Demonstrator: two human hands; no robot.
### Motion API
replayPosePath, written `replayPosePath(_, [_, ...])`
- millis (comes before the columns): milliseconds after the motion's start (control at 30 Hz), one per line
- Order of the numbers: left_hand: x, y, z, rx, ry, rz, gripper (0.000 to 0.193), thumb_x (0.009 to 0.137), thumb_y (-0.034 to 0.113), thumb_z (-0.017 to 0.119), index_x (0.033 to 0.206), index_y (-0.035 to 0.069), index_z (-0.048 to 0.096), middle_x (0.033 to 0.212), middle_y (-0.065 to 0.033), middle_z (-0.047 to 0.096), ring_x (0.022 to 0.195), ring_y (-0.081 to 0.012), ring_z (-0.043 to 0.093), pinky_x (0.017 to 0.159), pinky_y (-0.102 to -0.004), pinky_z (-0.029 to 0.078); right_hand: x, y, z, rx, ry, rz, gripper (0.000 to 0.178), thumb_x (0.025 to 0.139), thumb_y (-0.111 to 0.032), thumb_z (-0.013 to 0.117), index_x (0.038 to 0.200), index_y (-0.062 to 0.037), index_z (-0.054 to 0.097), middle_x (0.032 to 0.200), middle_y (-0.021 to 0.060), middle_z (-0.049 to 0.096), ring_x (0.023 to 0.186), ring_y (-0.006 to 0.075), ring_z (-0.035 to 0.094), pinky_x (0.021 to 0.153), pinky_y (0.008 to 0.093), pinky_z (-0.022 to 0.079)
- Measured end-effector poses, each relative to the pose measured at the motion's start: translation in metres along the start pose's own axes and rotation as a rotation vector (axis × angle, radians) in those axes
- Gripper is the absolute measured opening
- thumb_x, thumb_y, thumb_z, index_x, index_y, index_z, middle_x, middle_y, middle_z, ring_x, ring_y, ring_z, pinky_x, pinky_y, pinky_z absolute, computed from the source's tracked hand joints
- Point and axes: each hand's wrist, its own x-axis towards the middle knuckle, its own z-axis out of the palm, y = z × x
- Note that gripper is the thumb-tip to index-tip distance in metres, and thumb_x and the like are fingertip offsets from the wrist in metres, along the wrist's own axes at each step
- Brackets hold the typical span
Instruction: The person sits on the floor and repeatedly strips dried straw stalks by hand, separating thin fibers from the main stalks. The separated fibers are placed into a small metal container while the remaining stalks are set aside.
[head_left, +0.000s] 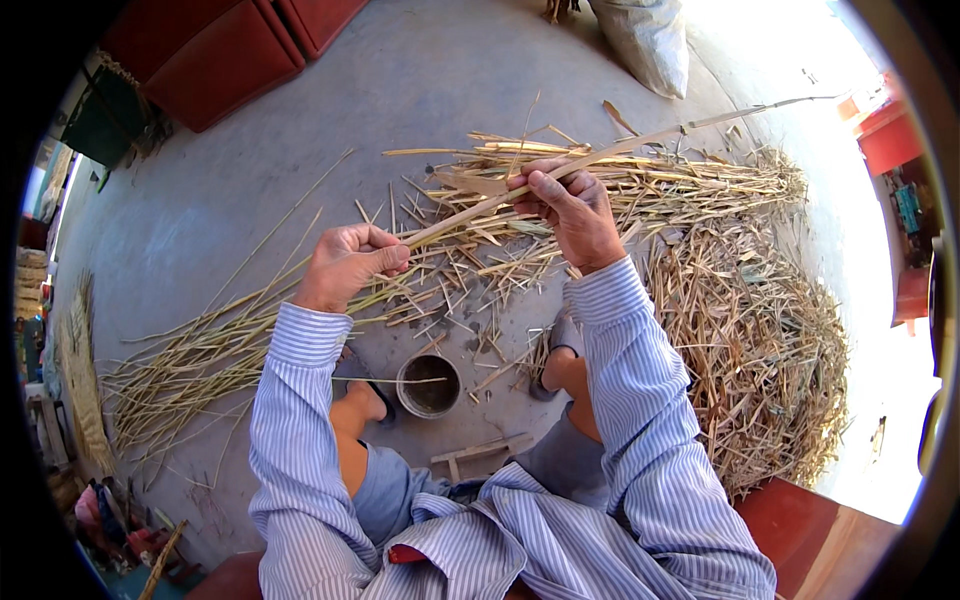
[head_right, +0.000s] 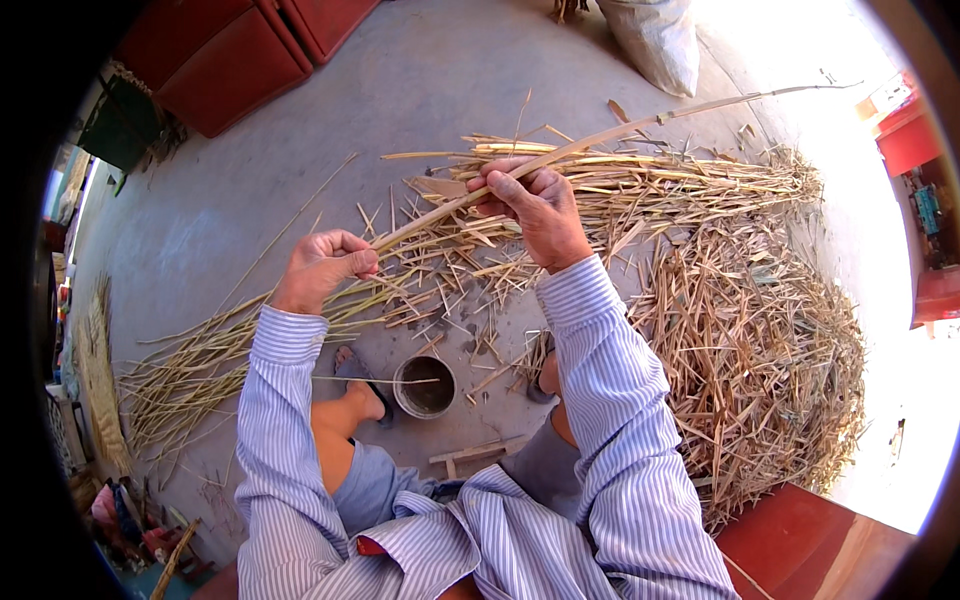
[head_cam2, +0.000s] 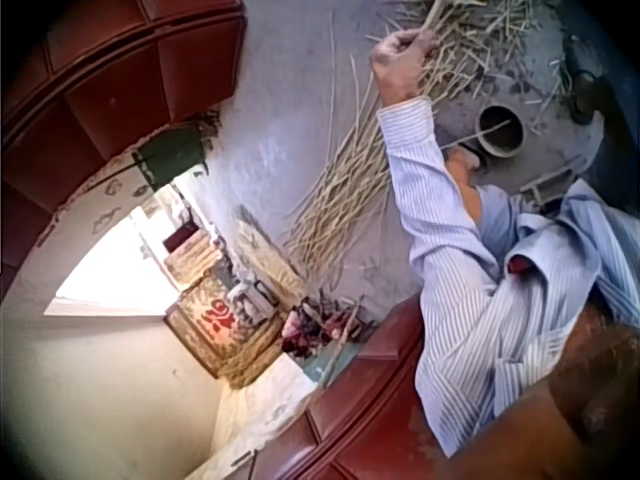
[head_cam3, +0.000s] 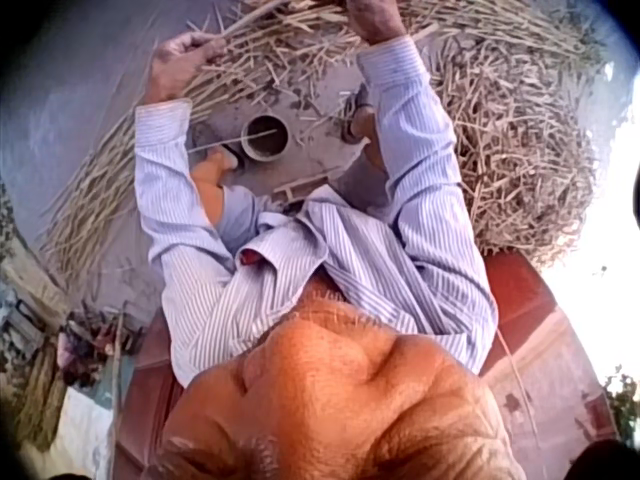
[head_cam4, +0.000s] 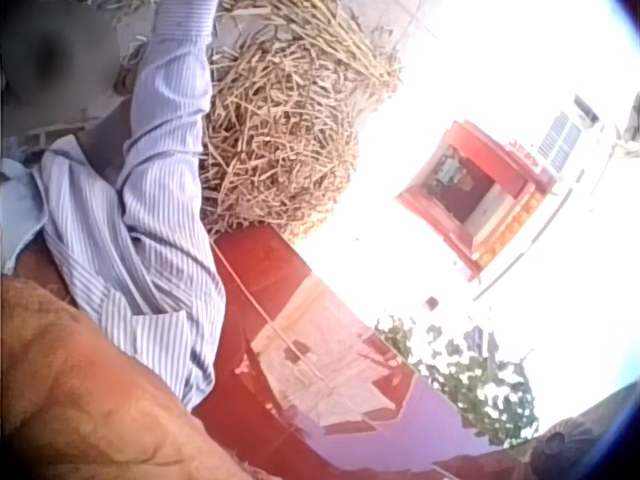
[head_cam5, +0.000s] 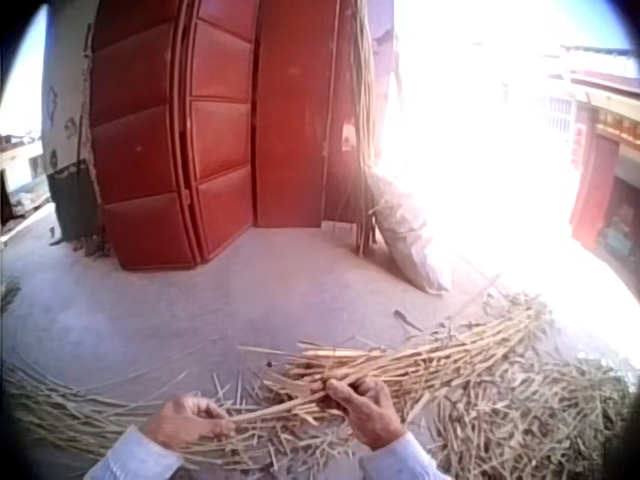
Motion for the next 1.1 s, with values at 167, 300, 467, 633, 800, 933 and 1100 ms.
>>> replayPosePath(167, [0.009, 0.000, -0.025, -0.161, 0.172, 0.062, 0.024, 0.086, 0.018, 0.075, 0.096, -0.002, 0.065, 0.074, -0.0051, 0.066, 0.065, -0.0098, 0.060, 0.059, -0.0208, 0.046, -0.007, -0.005, -0.011, -0.036, -0.111, -0.040, 0.020, 0.093, -0.017, 0.065, 0.108, -0.0030, 0.065, 0.098, 0.0125, 0.071, 0.091, 0.0214, 0.070, 0.081, 0.0324, 0.059])
replayPosePath(300, [0.021, -0.014, -0.018, 0.488, 0.145, 0.427, 0.029, 0.082, 0.033, 0.075, 0.085, 0.005, 0.066, 0.068, -0.0074, 0.063, 0.067, -0.0181, 0.061, 0.059, -0.0358, 0.046, -0.017, -0.006, -0.012, -0.055, -0.039, 0.007, 0.019, 0.094, -0.014, 0.063, 0.109, -0.0020, 0.063, 0.099, 0.0120, 0.070, 0.090, 0.0191, 0.068, 0.076, 0.0281, 0.058])
replayPosePath(467, [0.013, 0.012, 0.045, 0.894, 0.287, 0.850, 0.046, 0.083, 0.050, 0.066, 0.090, 0.005, 0.064, 0.078, -0.0088, 0.063, 0.079, -0.0268, 0.059, 0.073, -0.0437, 0.040, -0.019, 0.007, -0.017, -0.009, 0.029, 0.002, 0.019, 0.096, -0.014, 0.061, 0.110, -0.0018, 0.062, 0.099, 0.0105, 0.069, 0.083, 0.0147, 0.068, 0.073, 0.0259, 0.059])
replayPosePath(633, [0.006, 0.001, 0.047, 0.887, 0.270, 0.836, 0.034, 0.081, 0.038, 0.070, 0.075, 0.007, 0.058, 0.063, -0.0100, 0.058, 0.063, -0.0310, 0.061, 0.067, -0.0448, 0.045, -0.012, 0.021, -0.004, 0.020, 0.102, 0.115, 0.020, 0.096, -0.017, 0.061, 0.109, -0.0023, 0.063, 0.098, 0.0083, 0.070, 0.083, 0.0137, 0.068, 0.071, 0.0237, 0.059])
replayPosePath(800, [-0.008, 0.016, -0.023, 0.813, 0.123, 0.529, 0.031, 0.082, 0.035, 0.070, 0.081, 0.004, 0.066, 0.069, -0.0141, 0.062, 0.061, -0.0295, 0.059, 0.061, -0.0396, 0.045, -0.006, -0.007, -0.041, 0.056, 0.291, 0.181, 0.018, 0.096, -0.016, 0.060, 0.106, -0.0014, 0.062, 0.095, 0.0070, 0.068, 0.085, 0.0146, 0.068, 0.069, 0.0220, 0.058])
replayPosePath(933, [-0.019, 0.018, -0.037, 0.623, 0.127, 0.338, 0.020, 0.078, 0.023, 0.075, 0.082, 0.004, 0.069, 0.076, -0.0090, 0.067, 0.068, -0.0256, 0.062, 0.064, -0.0387, 0.046, 0.002, 0.004, -0.035, 0.151, 0.309, 0.128, 0.014, 0.095, -0.014, 0.061, 0.100, -0.0012, 0.061, 0.095, 0.0107, 0.069, 0.083, 0.0188, 0.069, 0.071, 0.0260, 0.060])
replayPosePath(1100, [-0.002, 0.023, 0.026, 0.852, 0.417, 0.841, 0.016, 0.077, 0.021, 0.076, 0.082, 0.007, 0.069, 0.072, -0.0052, 0.066, 0.065, -0.0253, 0.060, 0.063, -0.0385, 0.043, -0.001, 0.014, 0.019, 0.222, 0.263, 0.211, 0.018, 0.094, -0.017, 0.063, 0.101, -0.0005, 0.060, 0.094, 0.0128, 0.069, 0.083, 0.0194, 0.070, 0.072, 0.0271, 0.060])
